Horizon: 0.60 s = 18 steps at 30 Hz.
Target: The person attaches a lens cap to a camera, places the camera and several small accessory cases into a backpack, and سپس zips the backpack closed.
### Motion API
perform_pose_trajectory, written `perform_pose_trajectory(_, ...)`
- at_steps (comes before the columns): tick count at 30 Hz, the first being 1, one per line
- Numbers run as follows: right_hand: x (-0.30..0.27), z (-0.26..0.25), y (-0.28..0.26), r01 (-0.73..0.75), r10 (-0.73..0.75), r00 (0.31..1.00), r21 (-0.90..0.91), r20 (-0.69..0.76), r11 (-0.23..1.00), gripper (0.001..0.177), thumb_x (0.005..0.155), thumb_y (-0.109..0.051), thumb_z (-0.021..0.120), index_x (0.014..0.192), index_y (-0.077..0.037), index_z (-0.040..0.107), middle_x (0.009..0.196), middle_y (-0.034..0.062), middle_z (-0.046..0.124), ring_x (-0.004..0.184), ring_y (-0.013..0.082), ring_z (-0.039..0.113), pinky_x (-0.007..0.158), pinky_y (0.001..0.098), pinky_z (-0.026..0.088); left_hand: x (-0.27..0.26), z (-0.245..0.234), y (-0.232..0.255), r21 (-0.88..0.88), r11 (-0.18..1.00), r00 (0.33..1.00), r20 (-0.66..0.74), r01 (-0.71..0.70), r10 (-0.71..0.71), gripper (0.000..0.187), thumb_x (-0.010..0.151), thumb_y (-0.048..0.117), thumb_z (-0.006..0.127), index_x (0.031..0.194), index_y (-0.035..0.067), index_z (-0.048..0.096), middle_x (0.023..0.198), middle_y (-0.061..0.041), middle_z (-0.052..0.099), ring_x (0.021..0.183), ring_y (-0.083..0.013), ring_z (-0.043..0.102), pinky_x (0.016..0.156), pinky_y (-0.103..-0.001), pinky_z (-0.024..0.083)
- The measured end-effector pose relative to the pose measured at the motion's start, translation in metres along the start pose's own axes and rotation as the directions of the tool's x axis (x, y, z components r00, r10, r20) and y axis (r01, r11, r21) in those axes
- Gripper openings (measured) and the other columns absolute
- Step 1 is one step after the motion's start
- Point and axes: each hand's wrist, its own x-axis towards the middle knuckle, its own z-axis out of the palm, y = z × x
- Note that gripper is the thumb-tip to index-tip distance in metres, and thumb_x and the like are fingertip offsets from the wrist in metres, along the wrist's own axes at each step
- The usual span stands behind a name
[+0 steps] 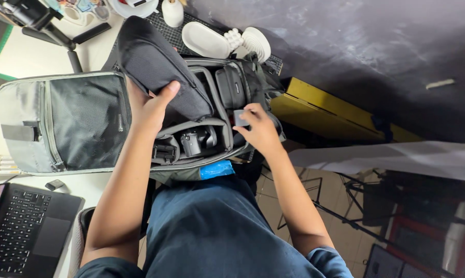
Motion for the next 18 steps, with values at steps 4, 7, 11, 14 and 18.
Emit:
perform_pose_trajectory(4, -0.009, 0.021, 0.005, 0.136, -0.149, 0.987, -0.182, -0.061, 0.974, 0.033, 0.076, -0.010, 0.086, 0.101, -0.007, 0.065, 0.127, 0.0110, 0.059, 0.105, 0.0291, 0.065, 0.084, 0.0373, 0.058, 0.005, -0.006, 0.016, 0.259, 0.948, 0.977, 0.148, -0.187, 0.152, 0.086, 0.092, 0.009, 0.089, 0.152, 0.004, 0.028, 0.144, -0.015, 0.054, 0.136, -0.0280, 0.061, 0.119, -0.040, 0.054)
perform_pose_trajectory(7, -0.013, 0.027, 0.006, 0.171, -0.192, 0.980, -0.268, -0.054, 0.948, 0.032, 0.077, -0.004, 0.081, 0.105, -0.007, 0.066, 0.130, 0.0127, 0.058, 0.108, 0.0305, 0.064, 0.079, 0.0384, 0.058, 0.002, -0.012, 0.032, 0.688, 0.669, 0.958, 0.241, -0.281, 0.154, 0.091, 0.081, 0.024, 0.095, 0.147, 0.002, 0.037, 0.135, -0.016, 0.065, 0.125, -0.0273, 0.068, 0.106, -0.039, 0.056)
perform_pose_trajectory(11, -0.004, 0.029, -0.001, 0.152, -0.161, 0.987, -0.324, 0.000, 0.934, 0.030, 0.078, -0.004, 0.075, 0.106, -0.010, 0.067, 0.126, 0.0098, 0.060, 0.113, 0.0311, 0.062, 0.082, 0.0414, 0.057, -0.009, -0.021, 0.036, 0.819, 0.357, 0.893, 0.413, -0.450, 0.179, 0.083, 0.070, 0.025, 0.097, 0.137, 0.005, 0.052, 0.135, -0.015, 0.065, 0.122, -0.0360, 0.064, 0.101, -0.045, 0.054)
perform_pose_trajectory(14, 0.004, 0.024, -0.021, 0.110, -0.102, 0.994, -0.363, 0.041, 0.925, 0.030, 0.077, -0.009, 0.076, 0.106, -0.010, 0.067, 0.121, 0.0108, 0.060, 0.113, 0.0333, 0.060, 0.083, 0.0438, 0.056, -0.022, -0.027, 0.033, 0.841, 0.325, 0.900, 0.423, -0.432, 0.102, 0.082, 0.064, 0.024, 0.094, 0.133, 0.006, 0.054, 0.135, -0.014, 0.064, 0.122, -0.0376, 0.062, 0.102, -0.047, 0.052)
perform_pose_trajectory(18, 0.007, 0.005, -0.077, 0.115, -0.158, 0.985, -0.433, -0.065, 0.894, 0.041, 0.075, -0.018, 0.081, 0.112, -0.009, 0.068, 0.123, 0.0165, 0.060, 0.109, 0.0374, 0.059, 0.085, 0.0468, 0.053, -0.040, -0.032, 0.032, 0.833, 0.329, 0.890, 0.451, -0.445, 0.065, 0.088, 0.060, 0.024, 0.091, 0.139, 0.008, 0.055, 0.139, -0.013, 0.062, 0.126, -0.0348, 0.058, 0.103, -0.050, 0.044)
